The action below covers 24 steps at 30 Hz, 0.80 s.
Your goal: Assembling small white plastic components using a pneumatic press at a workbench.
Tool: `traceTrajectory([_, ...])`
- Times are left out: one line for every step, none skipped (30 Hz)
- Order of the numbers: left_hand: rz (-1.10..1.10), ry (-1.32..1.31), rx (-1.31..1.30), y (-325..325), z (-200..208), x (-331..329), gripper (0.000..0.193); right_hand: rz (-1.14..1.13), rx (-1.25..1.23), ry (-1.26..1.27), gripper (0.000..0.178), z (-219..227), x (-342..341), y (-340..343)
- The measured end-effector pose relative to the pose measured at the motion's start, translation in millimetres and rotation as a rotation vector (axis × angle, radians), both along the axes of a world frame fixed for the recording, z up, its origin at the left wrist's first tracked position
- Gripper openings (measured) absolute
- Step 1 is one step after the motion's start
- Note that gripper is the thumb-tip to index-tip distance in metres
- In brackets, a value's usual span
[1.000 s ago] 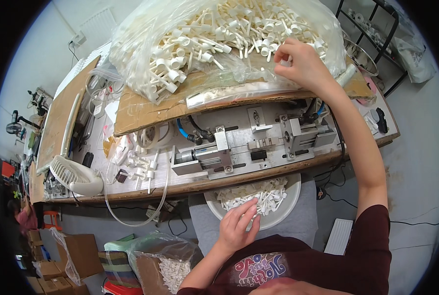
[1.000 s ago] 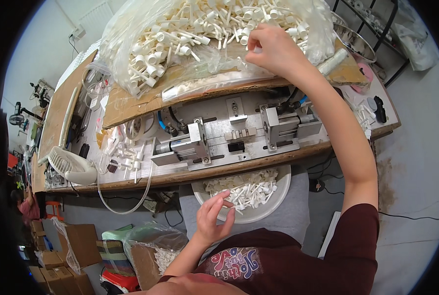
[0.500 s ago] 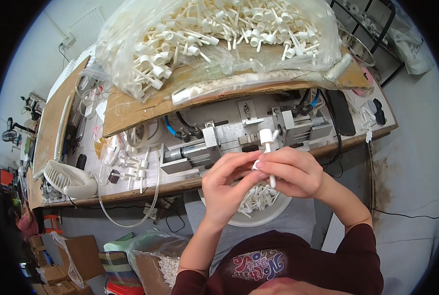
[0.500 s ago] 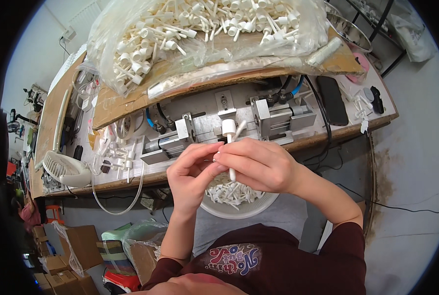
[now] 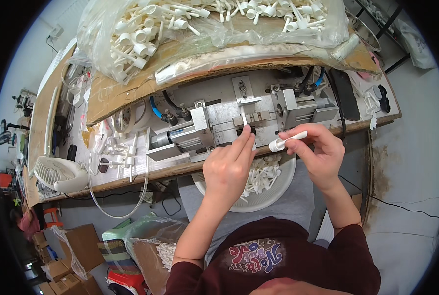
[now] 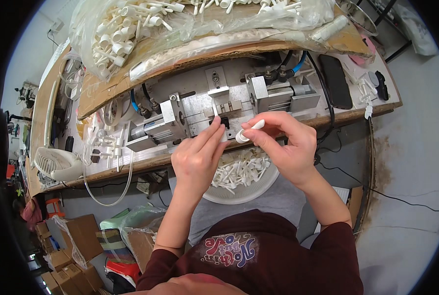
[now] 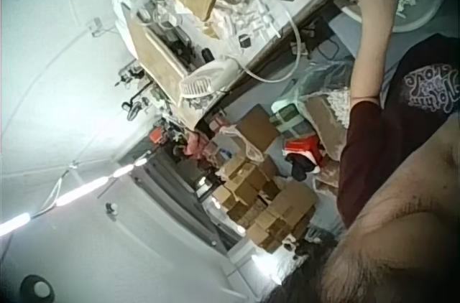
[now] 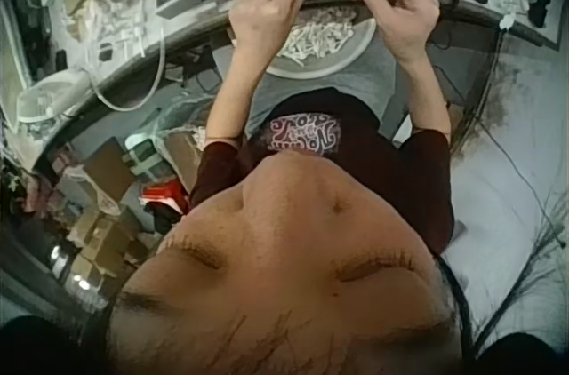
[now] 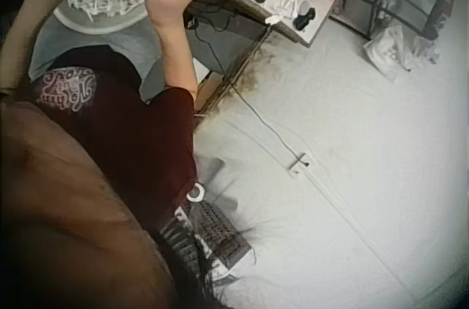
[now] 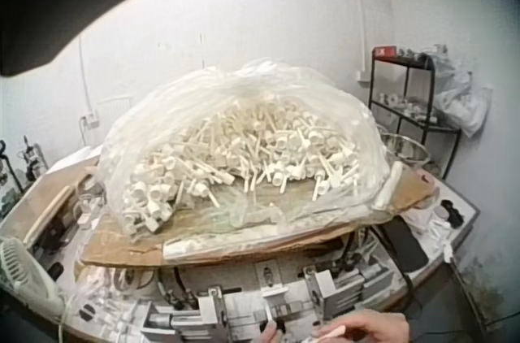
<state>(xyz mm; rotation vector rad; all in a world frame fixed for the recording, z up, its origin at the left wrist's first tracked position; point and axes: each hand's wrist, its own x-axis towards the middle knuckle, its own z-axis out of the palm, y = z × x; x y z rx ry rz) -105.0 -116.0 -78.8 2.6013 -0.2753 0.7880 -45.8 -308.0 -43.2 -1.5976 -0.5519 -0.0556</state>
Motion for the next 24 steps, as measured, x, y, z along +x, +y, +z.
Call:
traceTrajectory([-0.006,0.008,0.026,1,3,2,0.031,-0.004,0.018,0.033,0.017,1,0,1])
traceTrajectory([-0.013,0.018,0.026,2,5,3,0.031,-0.004,0.036,0.063,0.016,2,1,1])
traceTrajectory([-0.019,0.027,0.027,3,7,5,0.03,-0.011,0.024,0.027,0.015,2,4,1])
traceTrajectory([-0.025,0.037,0.027,4,8,5,0.03,-0.017,0.011,-0.009,0.014,2,7,0])
traceTrajectory([-0.025,0.039,0.015,4,8,5,0.029,-0.027,-0.001,-0.045,0.013,2,9,0])
traceTrajectory([-0.024,0.042,0.003,4,8,5,0.029,0.007,0.138,0.12,0.011,5,7,4])
traceTrajectory([-0.023,0.045,-0.01,4,7,5,0.028,0.037,0.144,0.223,0.011,6,8,2])
traceTrajectory([-0.021,0.046,-0.013,4,7,5,0.028,0.067,0.148,0.325,0.011,7,9,-1])
traceTrajectory([-0.017,0.047,-0.017,4,7,5,0.027,0.098,0.152,0.428,0.011,8,9,-2])
traceTrajectory([-0.014,0.048,-0.021,4,7,5,0.027,0.116,0.162,0.455,0.011,8,9,-2])
traceTrajectory([0.001,0.044,-0.021,4,7,5,0.027,0.137,0.171,0.483,0.011,8,10,0])
traceTrajectory([0.018,0.04,-0.022,3,6,5,0.028,0.159,0.18,0.511,0.012,7,10,1])
traceTrajectory([0.034,0.036,-0.022,3,6,5,0.029,0.158,0.181,0.526,0.012,7,10,1])
traceTrajectory([0.03,0.033,-0.025,4,5,5,0.029,0.161,0.184,0.542,0.012,6,10,1])
traceTrajectory([0.027,0.029,-0.028,5,5,6,0.029,0.164,0.187,0.558,0.013,6,10,2])
traceTrajectory([0.024,0.025,-0.031,5,5,4,0.03,0.162,0.182,0.556,0.013,5,10,3])
traceTrajectory([0.005,0.033,-0.064,5,7,3,0.031,0.154,0.177,0.551,0.013,4,11,3])
traceTrajectory([-0.013,0.04,-0.096,5,12,2,0.033,0.146,0.172,0.546,0.013,3,12,4])
traceTrajectory([-0.031,0.047,-0.128,5,17,1,0.034,0.168,0.184,0.572,0.013,3,13,7])
traceTrajectory([-0.131,0.02,-0.29,3,18,0,0.038,0.178,0.196,0.595,0.012,4,14,8])
traceTrajectory([-0.19,0.002,-0.349,2,22,-2,0.038,0.189,0.208,0.618,0.012,4,15,11])
traceTrajectory([-0.248,-0.016,-0.408,2,27,-7,0.039,0.244,0.194,0.65,0.012,8,17,15])
traceTrajectory([-0.31,-0.033,-0.469,1,32,-10,0.039,0.278,0.158,0.638,0.012,12,19,18])
traceTrajectory([-0.321,-0.021,-0.486,2,37,-12,0.037,0.312,0.122,0.627,0.013,17,22,23])
